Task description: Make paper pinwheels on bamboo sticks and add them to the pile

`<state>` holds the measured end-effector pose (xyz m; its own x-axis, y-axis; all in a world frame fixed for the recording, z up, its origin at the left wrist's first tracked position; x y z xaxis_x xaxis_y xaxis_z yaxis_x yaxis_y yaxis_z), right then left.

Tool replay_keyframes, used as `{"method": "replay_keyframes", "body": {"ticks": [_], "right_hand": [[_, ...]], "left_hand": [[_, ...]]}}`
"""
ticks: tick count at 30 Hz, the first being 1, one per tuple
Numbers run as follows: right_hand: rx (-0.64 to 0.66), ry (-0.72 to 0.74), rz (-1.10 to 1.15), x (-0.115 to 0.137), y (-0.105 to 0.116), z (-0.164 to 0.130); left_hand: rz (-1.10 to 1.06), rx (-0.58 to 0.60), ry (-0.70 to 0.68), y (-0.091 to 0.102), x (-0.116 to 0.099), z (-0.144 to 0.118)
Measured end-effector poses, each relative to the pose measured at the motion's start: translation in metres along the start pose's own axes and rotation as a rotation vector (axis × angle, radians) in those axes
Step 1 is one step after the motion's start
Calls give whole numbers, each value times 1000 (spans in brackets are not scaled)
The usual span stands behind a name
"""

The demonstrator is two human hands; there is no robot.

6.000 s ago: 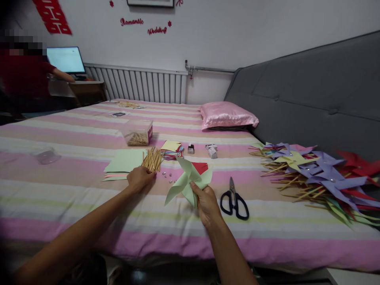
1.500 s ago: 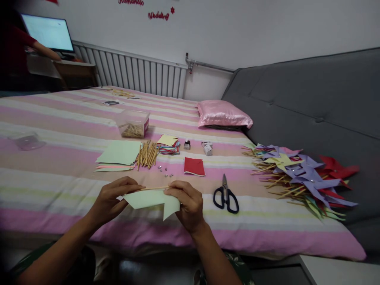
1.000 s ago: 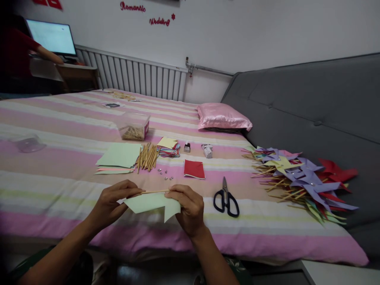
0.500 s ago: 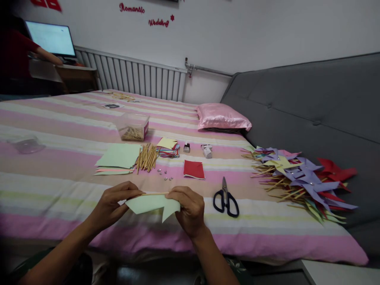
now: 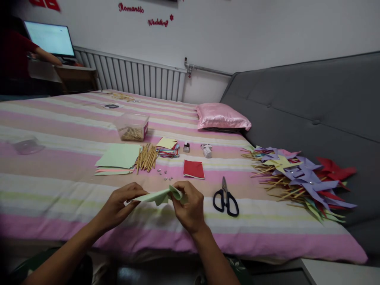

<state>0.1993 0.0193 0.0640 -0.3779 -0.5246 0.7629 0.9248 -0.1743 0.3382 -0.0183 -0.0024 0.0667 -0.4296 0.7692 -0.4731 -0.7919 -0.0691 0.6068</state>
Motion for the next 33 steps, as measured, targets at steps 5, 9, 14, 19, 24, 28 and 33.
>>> {"method": "replay_keyframes", "body": {"ticks": [5,9,14,19,24,28,33], "right_hand": [[70,-209,84,-6,-3,3],[107,-311,155,-12,-4,5],[133,-358,196,-18,-5,6],[115,-355,243,-18,-4,8],[-52,-270,229,-20,2,13],[-146,-280,257,-27,7,15],[-178,-354,360,-34,6,13]], "left_hand": [[65,120,146,0,6,0],[54,158,184,-1,6,-1],[-44,227,224,-5,1,-2],[-157,220,373,-5,3,-3],[-207,55,512,-2,11,-5],[-261,-26,551,-1,14,-5],[-346,-59,596,-3,13,-5]]}}
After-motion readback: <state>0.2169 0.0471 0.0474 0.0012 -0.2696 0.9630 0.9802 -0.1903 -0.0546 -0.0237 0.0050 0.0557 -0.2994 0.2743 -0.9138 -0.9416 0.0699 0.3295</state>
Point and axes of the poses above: each hand's wrist, its own z-axis towards the middle knuckle, its own y-axis out of the back of the hand, x = y × z, the point moved 1 cm from there along z, towards the middle knuckle, and after that the axes turned 12 degrees about -y, right-handed, at the moved point
